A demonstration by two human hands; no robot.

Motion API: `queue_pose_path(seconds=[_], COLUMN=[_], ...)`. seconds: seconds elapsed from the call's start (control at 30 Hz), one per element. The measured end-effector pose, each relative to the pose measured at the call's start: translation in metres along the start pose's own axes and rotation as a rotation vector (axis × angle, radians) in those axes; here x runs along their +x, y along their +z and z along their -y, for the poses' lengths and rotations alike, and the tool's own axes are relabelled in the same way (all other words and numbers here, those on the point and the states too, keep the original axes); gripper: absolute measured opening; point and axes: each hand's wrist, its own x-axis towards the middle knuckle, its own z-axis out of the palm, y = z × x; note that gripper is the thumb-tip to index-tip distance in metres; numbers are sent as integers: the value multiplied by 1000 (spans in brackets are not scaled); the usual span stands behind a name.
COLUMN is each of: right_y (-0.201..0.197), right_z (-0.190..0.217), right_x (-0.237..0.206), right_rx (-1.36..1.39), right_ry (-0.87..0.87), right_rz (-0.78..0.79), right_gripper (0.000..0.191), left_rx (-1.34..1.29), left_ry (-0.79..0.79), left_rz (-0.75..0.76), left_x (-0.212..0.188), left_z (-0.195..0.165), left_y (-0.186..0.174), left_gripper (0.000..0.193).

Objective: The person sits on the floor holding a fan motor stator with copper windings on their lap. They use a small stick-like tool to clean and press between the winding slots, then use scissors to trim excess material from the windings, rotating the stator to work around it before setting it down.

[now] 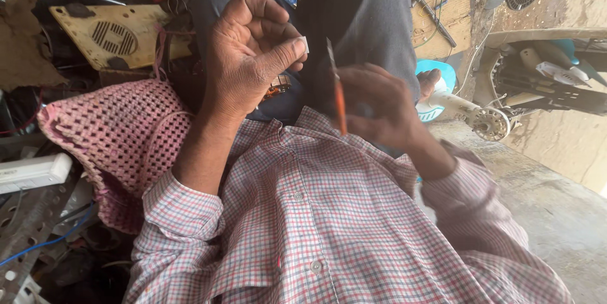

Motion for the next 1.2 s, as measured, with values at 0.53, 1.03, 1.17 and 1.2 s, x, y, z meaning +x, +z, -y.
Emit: queue_pose_path(seconds=[0.53, 1.03, 1.17, 1.2], right_y=[29, 20, 21, 20], right_z=[-1, 4, 2, 2], right_x=[20, 23, 21, 21], right_rx=[352, 178, 245, 251], right_ry=[-16, -67, -27, -37], right_rz=[-30, -32, -20, -18], right_gripper=[59, 67, 65, 64], left_rx=[85, 32, 41, 43], left_ry=[25, -9, 8, 2], left_rz=[17, 14, 48, 53], left_x=[3, 4, 6, 6], left_z=[-2, 0, 3, 3], left_y=[-3, -4, -6, -6], left_gripper=[29, 29, 28, 27])
